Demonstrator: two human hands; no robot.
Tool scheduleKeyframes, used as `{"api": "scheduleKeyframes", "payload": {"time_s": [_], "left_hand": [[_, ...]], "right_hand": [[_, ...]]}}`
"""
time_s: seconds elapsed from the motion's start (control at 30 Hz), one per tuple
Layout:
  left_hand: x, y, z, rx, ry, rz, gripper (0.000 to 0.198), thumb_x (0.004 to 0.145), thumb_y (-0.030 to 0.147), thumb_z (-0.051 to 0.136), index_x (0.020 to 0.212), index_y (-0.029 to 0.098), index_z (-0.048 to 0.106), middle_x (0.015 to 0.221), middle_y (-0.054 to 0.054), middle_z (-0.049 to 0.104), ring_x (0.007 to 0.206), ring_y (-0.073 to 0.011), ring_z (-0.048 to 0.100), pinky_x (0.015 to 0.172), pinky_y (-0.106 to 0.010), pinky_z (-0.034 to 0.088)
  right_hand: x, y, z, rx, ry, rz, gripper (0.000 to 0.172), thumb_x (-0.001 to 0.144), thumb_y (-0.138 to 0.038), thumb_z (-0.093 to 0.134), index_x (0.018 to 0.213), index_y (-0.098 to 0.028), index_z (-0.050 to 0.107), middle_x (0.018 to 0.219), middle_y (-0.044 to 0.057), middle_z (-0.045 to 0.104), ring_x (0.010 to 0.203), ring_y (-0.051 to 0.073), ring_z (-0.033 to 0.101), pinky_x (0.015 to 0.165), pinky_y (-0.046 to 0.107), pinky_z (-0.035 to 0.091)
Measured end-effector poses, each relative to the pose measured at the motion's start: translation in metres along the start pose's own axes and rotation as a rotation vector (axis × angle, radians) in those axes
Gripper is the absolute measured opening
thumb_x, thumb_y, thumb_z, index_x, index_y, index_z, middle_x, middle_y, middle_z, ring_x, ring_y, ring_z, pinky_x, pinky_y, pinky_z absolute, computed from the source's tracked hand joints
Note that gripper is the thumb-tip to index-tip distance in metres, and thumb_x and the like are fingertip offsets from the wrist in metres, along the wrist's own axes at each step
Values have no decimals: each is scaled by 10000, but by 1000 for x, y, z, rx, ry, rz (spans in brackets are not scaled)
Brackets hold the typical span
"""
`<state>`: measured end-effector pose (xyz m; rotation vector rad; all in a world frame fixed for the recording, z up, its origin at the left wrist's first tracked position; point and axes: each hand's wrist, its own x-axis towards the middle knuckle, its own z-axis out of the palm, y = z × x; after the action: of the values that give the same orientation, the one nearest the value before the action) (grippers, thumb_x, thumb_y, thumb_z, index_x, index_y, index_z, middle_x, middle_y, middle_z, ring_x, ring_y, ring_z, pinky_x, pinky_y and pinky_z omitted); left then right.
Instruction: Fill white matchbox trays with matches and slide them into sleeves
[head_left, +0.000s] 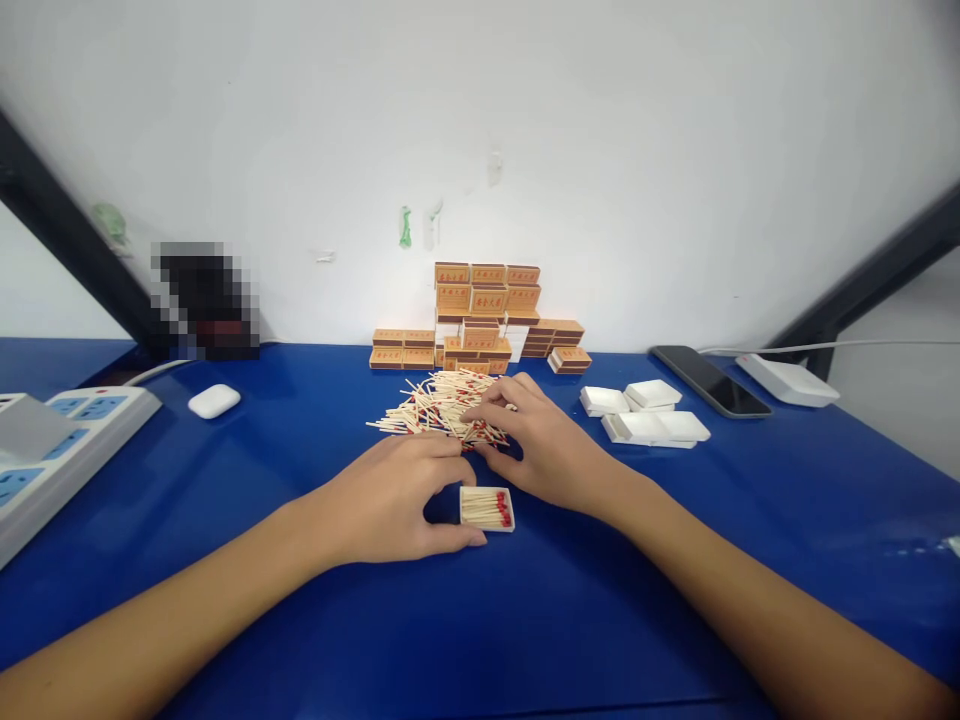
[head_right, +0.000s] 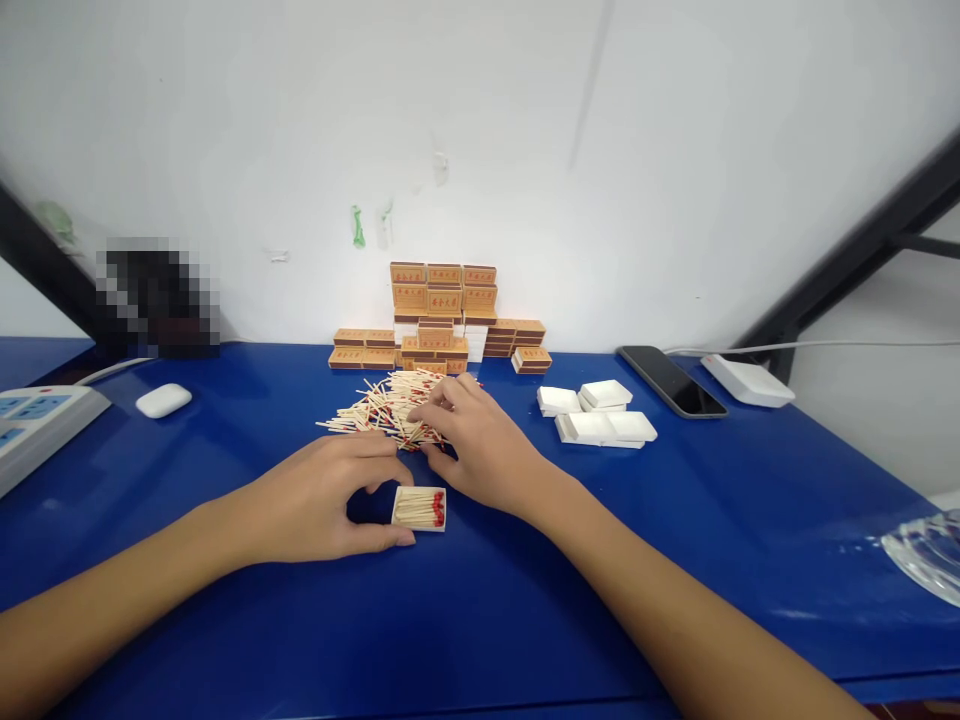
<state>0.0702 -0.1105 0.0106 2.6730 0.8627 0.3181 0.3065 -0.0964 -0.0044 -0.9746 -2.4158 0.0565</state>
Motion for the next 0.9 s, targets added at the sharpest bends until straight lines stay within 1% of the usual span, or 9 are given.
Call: {"api": "scheduleKeyframes", "payload": {"time_s": [0.1,0.27,0.4,0.53,0.6,0.67,0.8,0.9], "left_hand": [[0,1,1,4,-6,-2,363,896,532,753,1067,212,745,966,-29,687,861,-211,655,708,-324,446],[0,1,0,15,1,7,367,903,541,747,1072,215,745,956,-24,690,850,-208,658,701,-325,444],[1,0,-2,45,7,11,353,908,538,743,1056,218,746,920,-19,680,833,-207,653,702,-329,443],[1,-5,-2,66,19,6,358,924,547,722,1058,217,744,933,-24,685,846,-208,657,711,-332,456],[1,-8,-2,80,41,-7,378,926,560,717,1084,217,742,943,-27,692,867,-214,664,723,-335,467],[0,-12,-2,94,67,-25,405,922,570,719,1124,219,739,942,-29,697,878,-218,669,731,-337,475],[1,-14,-2,117,88,-50,416,923,575,719,1133,217,733,939,-33,700,863,-215,660,727,-335,475],[2,-14,-2,123,93,-59,433,929,611,695,1070,202,726,929,-40,693,859,-216,644,722,-334,456]], "right_hand": [[4,2,4,-34,31,-28,206,1002,-144,572,1135,-199,719,1121,122,627,1062,274,532,936,435,494],[7,5,4,-84,35,-45,164,1017,-153,576,970,-180,731,1043,125,637,1012,265,539,889,408,496],[6,8,0,-99,38,-53,165,1023,-143,554,946,-163,698,1014,130,640,994,265,536,874,401,495],[4,10,-7,-55,72,-26,144,1020,-136,549,939,-182,660,1014,113,641,1005,262,541,887,409,485],[4,9,-12,-1,111,10,122,1008,-141,573,935,-196,653,1005,91,644,997,249,553,885,400,478],[5,7,-16,94,117,76,97,1000,-165,602,933,-207,657,967,62,648,937,221,570,835,366,480],[4,-4,-22,283,33,232,92,1000,-248,618,934,-218,675,868,16,660,749,159,552,679,298,451],[3,-13,-22,394,-28,332,117,980,-303,631,923,-214,681,782,-4,638,671,143,521,620,286,435]]}}
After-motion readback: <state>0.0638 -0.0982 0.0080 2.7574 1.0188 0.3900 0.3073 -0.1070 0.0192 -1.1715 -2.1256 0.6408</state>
